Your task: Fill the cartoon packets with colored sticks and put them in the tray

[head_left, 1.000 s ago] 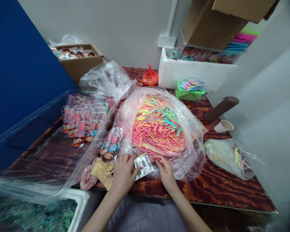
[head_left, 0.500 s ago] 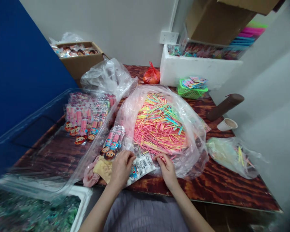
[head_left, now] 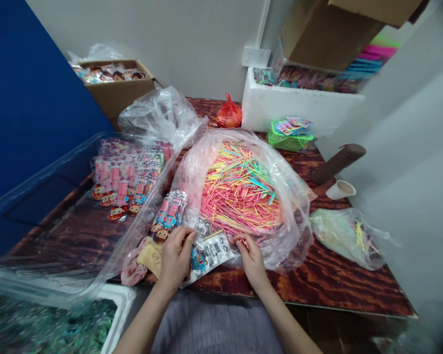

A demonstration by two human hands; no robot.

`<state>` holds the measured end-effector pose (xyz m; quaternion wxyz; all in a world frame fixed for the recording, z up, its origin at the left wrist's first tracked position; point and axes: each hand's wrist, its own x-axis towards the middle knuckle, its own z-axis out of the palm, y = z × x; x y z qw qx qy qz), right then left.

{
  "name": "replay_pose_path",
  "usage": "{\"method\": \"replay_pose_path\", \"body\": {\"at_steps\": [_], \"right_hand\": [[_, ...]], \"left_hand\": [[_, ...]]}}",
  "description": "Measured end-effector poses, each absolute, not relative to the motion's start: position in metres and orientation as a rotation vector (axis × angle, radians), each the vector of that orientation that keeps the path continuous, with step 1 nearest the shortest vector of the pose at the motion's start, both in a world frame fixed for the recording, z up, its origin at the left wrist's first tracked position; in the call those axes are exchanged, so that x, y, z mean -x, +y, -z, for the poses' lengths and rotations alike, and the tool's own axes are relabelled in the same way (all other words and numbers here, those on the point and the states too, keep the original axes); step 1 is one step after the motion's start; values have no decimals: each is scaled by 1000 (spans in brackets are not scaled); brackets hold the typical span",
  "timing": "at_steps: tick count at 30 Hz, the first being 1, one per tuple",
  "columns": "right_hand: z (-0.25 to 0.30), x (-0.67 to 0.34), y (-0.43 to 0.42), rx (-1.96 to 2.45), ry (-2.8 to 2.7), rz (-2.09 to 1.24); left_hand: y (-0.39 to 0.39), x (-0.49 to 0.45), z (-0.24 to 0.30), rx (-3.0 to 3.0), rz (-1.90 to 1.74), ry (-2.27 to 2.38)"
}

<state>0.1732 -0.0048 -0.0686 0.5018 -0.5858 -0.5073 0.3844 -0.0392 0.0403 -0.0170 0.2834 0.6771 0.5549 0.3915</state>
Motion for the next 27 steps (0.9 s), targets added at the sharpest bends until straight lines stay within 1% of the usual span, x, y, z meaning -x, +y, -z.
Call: {"method": "replay_pose_path", "body": {"at_steps": [4,9,18,27], "right_hand": [[70,-174,-5,1392,-1241,-937],[70,-174,-5,1369,-1255,-942],[71,-174,-5,1366,-1261,-937],[71,-173,-6,1383,-1268,-916]], "left_hand": [[41,37,13,-1601,-1093,1433],[41,41,9,-1348,-1061,1387],[41,44,7,-1167,-1132,1289],[40,42,-5,-1079,-1107,1228]]}}
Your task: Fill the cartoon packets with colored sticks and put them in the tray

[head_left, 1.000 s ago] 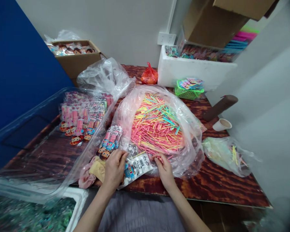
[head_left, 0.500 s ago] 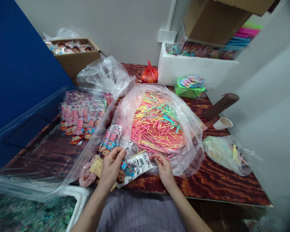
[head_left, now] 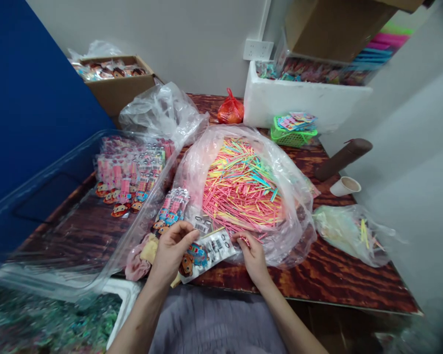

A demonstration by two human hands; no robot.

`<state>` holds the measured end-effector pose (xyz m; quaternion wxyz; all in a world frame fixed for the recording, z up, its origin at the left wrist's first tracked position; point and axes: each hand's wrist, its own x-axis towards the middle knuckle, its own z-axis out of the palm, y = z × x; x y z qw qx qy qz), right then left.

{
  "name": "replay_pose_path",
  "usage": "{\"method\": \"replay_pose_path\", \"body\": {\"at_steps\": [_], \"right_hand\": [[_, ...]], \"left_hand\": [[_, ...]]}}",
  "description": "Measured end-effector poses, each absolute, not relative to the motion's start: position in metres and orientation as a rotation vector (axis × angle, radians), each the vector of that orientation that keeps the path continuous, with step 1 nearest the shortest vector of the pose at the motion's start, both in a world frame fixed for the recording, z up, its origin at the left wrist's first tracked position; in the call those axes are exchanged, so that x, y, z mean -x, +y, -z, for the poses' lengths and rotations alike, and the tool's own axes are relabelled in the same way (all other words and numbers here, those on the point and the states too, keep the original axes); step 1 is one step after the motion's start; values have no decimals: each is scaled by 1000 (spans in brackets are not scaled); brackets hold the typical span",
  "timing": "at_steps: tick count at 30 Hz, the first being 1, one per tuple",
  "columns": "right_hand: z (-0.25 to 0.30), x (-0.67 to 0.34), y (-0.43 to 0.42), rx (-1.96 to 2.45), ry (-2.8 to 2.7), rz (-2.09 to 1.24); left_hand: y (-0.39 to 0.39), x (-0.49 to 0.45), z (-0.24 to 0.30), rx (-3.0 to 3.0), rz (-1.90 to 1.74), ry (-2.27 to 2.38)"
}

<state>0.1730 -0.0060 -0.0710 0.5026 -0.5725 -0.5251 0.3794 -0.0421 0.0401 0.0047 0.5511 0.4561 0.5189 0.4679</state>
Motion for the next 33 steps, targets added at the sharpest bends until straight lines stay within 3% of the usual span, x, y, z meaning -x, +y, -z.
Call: {"method": "replay_pose_path", "body": {"at_steps": [33], "right_hand": [[65,-176,-3,1377,-1130,-1016]], "left_hand": [[29,44,-8,-1181,-1071,1307]]}}
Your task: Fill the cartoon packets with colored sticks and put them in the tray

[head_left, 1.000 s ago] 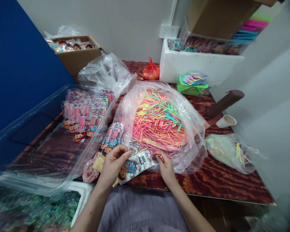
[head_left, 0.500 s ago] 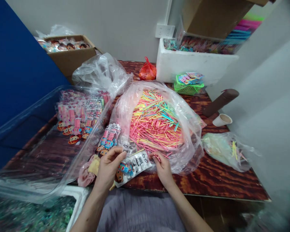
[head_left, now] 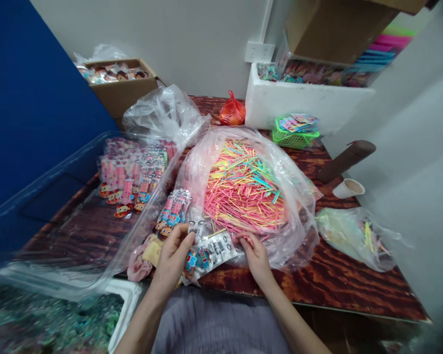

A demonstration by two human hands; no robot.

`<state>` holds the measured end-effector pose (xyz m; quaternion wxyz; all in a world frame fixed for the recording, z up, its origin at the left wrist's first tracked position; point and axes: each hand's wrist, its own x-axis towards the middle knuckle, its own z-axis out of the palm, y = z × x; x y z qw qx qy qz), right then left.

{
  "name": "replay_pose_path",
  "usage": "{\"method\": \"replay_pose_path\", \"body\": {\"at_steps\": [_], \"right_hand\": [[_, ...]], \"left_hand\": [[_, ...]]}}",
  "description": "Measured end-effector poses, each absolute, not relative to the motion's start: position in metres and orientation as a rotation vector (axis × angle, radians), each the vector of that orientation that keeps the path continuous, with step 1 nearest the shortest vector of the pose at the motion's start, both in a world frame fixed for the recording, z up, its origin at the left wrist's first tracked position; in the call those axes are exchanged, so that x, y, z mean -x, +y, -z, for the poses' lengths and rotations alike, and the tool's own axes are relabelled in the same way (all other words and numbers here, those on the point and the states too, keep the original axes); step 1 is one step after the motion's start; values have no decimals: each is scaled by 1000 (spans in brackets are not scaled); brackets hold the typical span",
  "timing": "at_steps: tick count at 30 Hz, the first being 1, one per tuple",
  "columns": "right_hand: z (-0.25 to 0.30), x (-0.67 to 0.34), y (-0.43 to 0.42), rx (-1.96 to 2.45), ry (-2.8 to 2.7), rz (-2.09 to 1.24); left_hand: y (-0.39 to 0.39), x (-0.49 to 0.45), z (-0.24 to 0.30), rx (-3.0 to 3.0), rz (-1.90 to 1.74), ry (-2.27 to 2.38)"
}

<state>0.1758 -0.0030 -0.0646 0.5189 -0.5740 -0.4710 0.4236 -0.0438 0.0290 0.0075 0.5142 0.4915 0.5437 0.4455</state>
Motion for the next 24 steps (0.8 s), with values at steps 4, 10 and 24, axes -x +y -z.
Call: {"method": "replay_pose_path", "body": {"at_steps": [4,10,24], "right_hand": [[38,-175,14,1280,-860,-1104],[-35,-155,56,811,-646,-1428],[-43,-131,44,925,-794,-1670]], "left_hand": [[26,43,-13,-1275,-1078,1343],[25,29,-17,-1372,-1047,1281],[23,29,-6,-1465,-1044,1177]]}}
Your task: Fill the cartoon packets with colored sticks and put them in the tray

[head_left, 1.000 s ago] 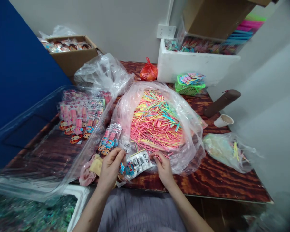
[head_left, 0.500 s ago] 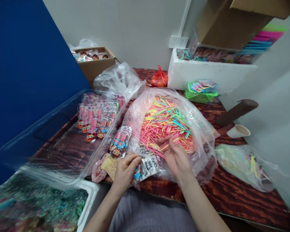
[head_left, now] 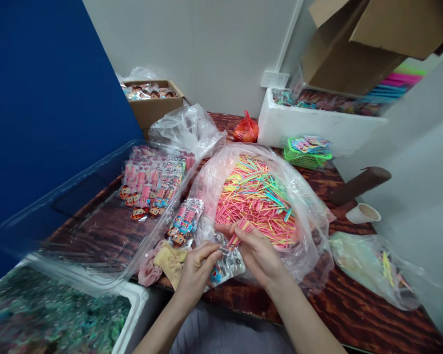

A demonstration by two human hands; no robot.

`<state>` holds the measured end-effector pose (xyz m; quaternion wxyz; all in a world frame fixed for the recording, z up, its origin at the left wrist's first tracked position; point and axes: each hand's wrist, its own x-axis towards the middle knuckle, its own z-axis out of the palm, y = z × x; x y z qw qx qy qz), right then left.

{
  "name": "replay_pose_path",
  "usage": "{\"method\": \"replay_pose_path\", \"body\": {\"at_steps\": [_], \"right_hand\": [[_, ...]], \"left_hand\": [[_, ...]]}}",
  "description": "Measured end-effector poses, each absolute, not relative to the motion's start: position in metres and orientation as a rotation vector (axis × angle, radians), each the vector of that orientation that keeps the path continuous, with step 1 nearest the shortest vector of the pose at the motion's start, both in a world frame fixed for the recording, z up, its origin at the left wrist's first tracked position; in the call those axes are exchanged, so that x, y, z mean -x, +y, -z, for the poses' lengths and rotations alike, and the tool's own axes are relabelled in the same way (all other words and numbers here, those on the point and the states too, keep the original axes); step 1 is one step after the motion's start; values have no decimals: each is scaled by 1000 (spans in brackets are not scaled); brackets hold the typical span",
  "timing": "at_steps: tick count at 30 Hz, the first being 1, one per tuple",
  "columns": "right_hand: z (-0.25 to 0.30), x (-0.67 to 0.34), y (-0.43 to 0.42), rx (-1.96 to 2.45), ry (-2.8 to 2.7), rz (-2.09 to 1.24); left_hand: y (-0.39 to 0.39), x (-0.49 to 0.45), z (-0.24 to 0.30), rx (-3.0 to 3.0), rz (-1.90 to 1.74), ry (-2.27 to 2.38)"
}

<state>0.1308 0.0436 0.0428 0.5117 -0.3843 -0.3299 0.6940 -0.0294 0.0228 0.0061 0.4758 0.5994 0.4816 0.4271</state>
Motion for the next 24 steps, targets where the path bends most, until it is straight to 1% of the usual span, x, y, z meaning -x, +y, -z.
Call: {"method": "replay_pose_path", "body": {"at_steps": [5,12,17,21,24], "right_hand": [[-48,-129,41,980,-911,-1706],[-46,-121,42,865,-663,-1665],[-49,-125,43,884,-697,-1623],[-61,-134,43,925,-754,-1707],[-63,-139,47,880,-673,-1737]], "left_hand": [[24,29,-10,-1428,-1101,1139],[32,24,-4,-1273,-1203,1162],[36,17,-3,-1161,-1149,1165],[34,15,-3,-1087,-1115,1128],[34,15,0,-1035,-1127,1109]]}}
